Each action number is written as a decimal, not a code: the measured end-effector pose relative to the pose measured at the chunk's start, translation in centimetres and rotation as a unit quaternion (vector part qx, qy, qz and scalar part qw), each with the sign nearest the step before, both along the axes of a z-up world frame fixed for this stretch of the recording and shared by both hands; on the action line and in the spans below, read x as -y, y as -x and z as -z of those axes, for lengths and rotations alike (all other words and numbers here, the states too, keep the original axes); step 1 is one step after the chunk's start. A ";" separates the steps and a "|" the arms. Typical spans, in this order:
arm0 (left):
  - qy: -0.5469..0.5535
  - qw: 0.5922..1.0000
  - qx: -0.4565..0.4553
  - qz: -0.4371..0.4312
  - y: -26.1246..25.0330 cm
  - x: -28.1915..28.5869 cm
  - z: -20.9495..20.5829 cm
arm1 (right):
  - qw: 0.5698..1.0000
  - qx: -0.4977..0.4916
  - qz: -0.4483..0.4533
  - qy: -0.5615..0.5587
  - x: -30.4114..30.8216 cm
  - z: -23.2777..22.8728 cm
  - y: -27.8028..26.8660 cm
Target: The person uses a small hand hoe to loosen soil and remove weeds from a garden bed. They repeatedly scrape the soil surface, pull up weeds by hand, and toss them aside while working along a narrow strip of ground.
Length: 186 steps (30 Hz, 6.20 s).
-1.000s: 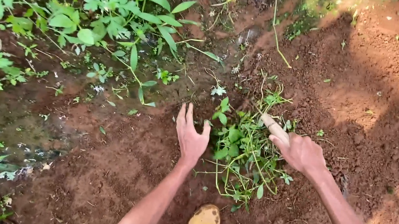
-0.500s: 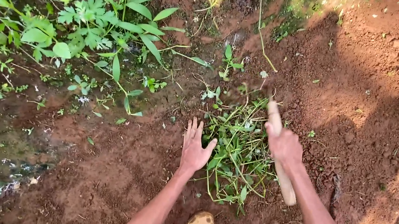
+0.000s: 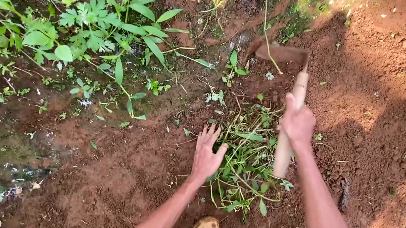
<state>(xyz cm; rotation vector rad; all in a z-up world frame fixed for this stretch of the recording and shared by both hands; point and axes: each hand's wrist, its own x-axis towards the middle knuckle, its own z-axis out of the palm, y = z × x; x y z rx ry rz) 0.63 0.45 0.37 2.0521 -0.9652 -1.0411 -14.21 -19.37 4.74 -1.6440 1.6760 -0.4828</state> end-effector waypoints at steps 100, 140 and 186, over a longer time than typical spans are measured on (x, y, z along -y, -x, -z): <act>-0.015 0.997 0.068 0.023 -2.7 -1.8 0.7 | 0.974 -0.207 -0.086 0.035 -3.5 5.0 -1.9; 0.023 0.992 0.118 0.041 -2.3 -1.9 2.6 | 0.986 -0.057 -0.044 -0.153 -8.5 -2.6 1.1; 0.059 0.988 0.138 0.046 -2.7 -2.5 4.1 | 0.980 0.104 0.034 -0.164 -3.6 -0.1 -6.9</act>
